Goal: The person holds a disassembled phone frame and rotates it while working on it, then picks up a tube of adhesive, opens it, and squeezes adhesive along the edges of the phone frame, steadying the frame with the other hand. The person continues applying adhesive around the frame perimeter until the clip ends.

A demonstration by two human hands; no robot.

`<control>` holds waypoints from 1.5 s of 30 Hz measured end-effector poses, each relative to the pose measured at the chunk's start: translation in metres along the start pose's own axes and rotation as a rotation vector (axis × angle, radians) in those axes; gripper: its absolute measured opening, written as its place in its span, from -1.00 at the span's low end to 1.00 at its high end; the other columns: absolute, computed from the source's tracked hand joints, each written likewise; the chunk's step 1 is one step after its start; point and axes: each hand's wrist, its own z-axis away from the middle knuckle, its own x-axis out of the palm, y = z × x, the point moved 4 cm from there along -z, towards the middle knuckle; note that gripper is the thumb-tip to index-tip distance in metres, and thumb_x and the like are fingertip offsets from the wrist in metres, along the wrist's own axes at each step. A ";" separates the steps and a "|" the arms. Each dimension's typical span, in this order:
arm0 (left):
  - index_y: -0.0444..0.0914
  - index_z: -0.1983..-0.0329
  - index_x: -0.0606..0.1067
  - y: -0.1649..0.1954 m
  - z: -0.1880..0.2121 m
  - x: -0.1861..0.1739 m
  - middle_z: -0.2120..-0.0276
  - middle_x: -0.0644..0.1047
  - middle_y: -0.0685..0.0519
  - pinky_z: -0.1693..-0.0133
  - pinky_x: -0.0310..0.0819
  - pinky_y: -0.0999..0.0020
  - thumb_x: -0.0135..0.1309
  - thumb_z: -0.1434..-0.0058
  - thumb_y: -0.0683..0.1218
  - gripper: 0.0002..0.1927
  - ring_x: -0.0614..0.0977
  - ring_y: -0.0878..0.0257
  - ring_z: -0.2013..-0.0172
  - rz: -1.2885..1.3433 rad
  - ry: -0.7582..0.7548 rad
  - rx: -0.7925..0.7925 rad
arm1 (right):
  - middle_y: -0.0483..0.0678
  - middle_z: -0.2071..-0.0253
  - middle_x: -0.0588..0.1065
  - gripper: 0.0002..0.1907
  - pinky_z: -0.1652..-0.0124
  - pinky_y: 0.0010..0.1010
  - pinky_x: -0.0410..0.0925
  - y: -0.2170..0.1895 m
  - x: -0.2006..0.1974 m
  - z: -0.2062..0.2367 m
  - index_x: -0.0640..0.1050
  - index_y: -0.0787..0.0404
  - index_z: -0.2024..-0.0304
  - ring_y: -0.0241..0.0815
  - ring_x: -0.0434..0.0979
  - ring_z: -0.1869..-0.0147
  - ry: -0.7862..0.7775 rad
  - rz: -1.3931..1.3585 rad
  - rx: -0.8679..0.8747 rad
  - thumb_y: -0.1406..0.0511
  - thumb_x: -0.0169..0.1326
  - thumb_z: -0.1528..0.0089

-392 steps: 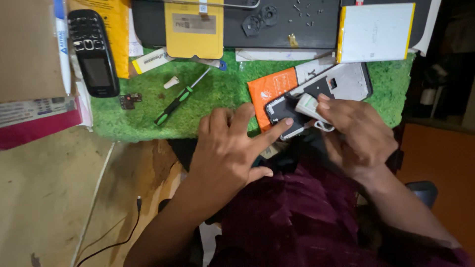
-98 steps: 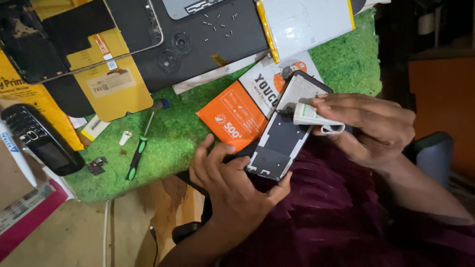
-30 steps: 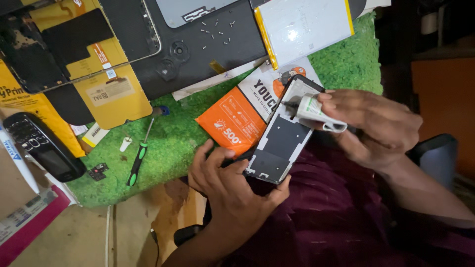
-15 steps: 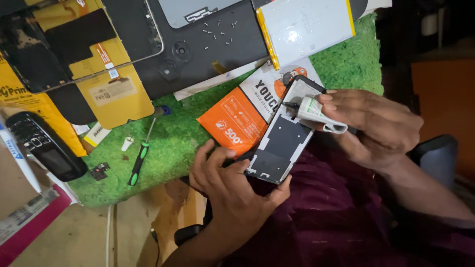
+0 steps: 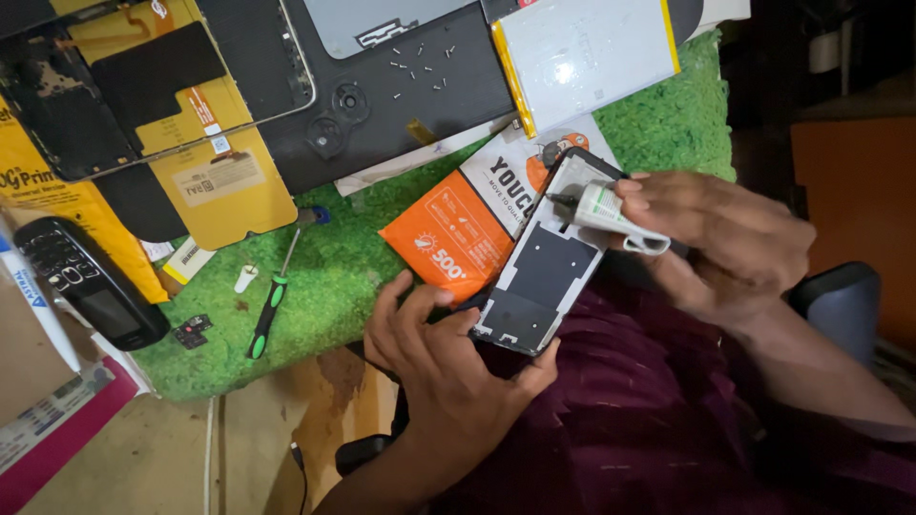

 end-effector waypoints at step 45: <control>-0.27 0.04 0.26 -0.001 0.001 0.008 -0.09 0.27 -0.17 -0.24 0.07 -0.35 0.39 -0.04 0.25 -0.26 0.28 -0.27 -0.23 -0.023 -0.010 -0.012 | 0.17 0.09 0.62 -0.81 0.10 -0.28 0.58 0.013 -0.006 -0.004 0.60 0.36 0.03 0.04 0.73 0.01 0.024 -0.003 0.047 0.46 0.22 -0.30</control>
